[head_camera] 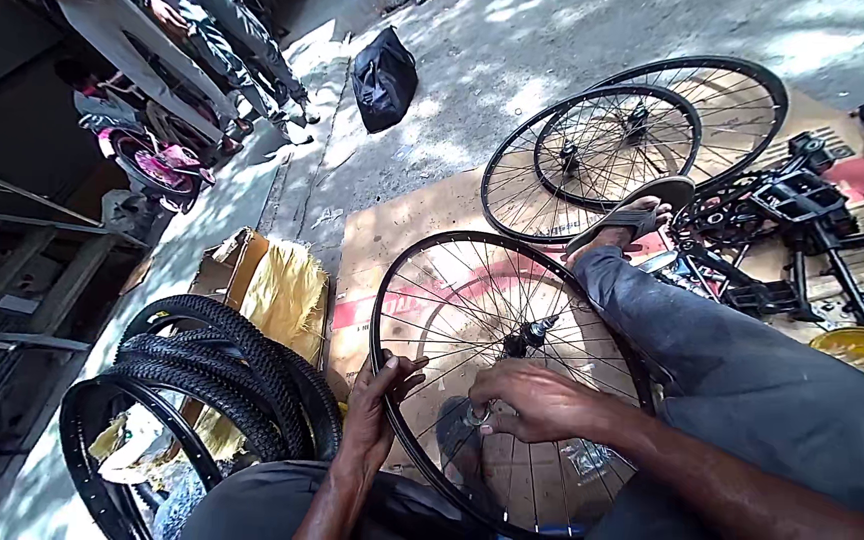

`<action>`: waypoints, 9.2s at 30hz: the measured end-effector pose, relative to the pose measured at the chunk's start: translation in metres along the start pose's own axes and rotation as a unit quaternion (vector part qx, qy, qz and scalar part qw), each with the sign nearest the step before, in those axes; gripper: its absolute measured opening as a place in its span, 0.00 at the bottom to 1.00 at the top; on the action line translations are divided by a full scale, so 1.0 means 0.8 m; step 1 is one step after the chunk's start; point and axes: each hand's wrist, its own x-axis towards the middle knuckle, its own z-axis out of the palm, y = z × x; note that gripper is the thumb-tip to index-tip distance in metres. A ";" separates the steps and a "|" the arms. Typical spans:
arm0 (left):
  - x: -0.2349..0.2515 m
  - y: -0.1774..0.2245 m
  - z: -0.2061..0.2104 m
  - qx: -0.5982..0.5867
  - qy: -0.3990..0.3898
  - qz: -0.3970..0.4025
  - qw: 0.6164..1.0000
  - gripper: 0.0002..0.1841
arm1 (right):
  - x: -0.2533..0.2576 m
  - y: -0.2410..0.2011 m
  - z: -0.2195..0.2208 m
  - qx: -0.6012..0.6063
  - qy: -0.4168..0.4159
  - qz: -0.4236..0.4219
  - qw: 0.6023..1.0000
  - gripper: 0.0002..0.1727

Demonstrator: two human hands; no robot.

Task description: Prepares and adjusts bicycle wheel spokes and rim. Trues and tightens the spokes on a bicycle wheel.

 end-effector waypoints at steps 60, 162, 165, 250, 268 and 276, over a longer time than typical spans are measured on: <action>0.005 -0.006 0.003 0.030 0.029 0.005 0.999 0.08 | 0.015 -0.027 0.044 0.221 -0.067 0.034 0.972 0.24; 0.009 -0.009 -0.004 0.086 0.022 0.010 0.996 0.23 | 0.022 -0.022 0.033 0.140 -0.097 -0.054 0.984 0.25; 0.009 -0.008 -0.002 0.094 0.009 0.012 0.995 0.23 | 0.018 -0.024 0.036 0.184 -0.050 0.013 0.982 0.20; 0.022 0.001 -0.001 0.128 0.041 0.003 0.991 0.21 | 0.018 -0.023 0.042 0.100 -0.075 -0.124 0.984 0.20; 0.005 -0.013 0.003 -0.004 0.047 0.005 0.999 0.16 | 0.011 -0.024 0.054 0.055 -0.046 -0.139 0.988 0.08; 0.008 -0.015 0.000 0.023 0.081 -0.012 0.996 0.16 | 0.009 -0.031 0.095 0.001 0.101 -0.104 0.989 0.09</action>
